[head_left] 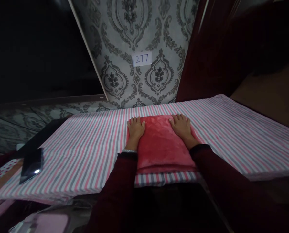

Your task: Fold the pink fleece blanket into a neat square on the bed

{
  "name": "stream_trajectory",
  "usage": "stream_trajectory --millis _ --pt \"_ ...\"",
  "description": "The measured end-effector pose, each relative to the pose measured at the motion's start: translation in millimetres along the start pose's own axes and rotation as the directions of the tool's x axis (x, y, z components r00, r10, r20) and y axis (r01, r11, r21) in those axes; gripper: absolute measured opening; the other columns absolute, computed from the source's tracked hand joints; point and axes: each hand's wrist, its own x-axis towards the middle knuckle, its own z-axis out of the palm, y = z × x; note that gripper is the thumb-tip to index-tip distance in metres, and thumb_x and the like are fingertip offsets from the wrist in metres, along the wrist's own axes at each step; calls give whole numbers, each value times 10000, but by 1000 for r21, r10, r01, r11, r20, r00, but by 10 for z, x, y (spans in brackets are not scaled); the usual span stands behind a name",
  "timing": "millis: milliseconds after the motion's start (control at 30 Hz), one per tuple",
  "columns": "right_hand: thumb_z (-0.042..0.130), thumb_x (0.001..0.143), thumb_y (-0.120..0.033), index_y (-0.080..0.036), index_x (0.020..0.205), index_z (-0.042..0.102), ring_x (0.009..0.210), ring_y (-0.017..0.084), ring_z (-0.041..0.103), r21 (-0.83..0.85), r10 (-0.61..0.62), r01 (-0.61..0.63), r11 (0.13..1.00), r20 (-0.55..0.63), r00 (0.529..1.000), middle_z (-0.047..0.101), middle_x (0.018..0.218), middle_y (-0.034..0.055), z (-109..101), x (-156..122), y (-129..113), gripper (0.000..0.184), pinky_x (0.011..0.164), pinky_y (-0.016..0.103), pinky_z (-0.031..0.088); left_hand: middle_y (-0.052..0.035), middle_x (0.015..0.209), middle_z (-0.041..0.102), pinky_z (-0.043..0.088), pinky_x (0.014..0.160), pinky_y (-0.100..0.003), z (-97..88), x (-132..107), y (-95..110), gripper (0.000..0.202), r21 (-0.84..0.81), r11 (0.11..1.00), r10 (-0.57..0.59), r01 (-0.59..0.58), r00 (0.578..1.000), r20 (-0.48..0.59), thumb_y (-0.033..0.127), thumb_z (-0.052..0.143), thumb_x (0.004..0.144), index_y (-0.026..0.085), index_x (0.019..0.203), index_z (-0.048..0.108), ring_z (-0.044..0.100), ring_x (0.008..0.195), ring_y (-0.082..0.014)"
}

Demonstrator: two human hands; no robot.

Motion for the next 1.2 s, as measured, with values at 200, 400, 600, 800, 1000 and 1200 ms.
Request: stream_trajectory --millis 200,400,600,800,1000,1200 --pt "294 1060 -441 -147 1374 608 1369 365 437 10 10 -10 1000 11 1000 580 1431 201 -12 9 -56 532 1128 579 313 -194 1536 530 220 1250 -548 -119 9 16 556 17 1000 -5 4 999 52 390 354 1044 126 1512 496 411 1464 -338" --pt "284 1061 -428 -193 1525 501 1470 372 367 125 61 -87 988 199 978 470 1576 173 -303 199 32 564 1138 639 337 -200 1627 425 231 1238 -617 -468 -111 241 571 21 998 54 -58 986 160 440 433 1026 172 1528 485 342 1531 -364" --pt "393 1051 -516 -298 1615 394 1530 387 290 170 -57 18 985 225 973 278 1700 100 -300 -45 428 605 1156 637 354 -77 1700 333 175 1265 -651 -323 -904 660 626 -83 870 492 -486 849 193 518 516 995 348 1589 415 230 1587 -355" --pt "446 1044 -413 -177 1607 413 1555 302 277 274 -151 108 956 141 978 181 1723 121 -4 -291 575 612 1176 457 413 -89 1716 285 171 1236 -727 -89 -1243 785 612 40 859 485 -510 837 254 497 436 1030 320 1612 377 185 1594 -384" --pt "555 965 -436 -198 1627 380 1576 256 212 608 -90 -67 791 225 970 233 1708 97 -151 -418 778 725 1270 469 256 -68 1732 240 148 1255 -687 -107 -1171 771 609 45 869 464 -493 843 272 493 416 1038 321 1619 363 153 1605 -356" --pt "495 967 -617 -227 1548 514 1485 268 422 805 177 -281 523 220 959 498 1575 81 -260 -1329 952 700 1255 457 305 -69 1729 250 148 1261 -667 -123 -1180 798 600 54 872 457 -486 849 265 478 412 1041 311 1616 372 165 1604 -344"
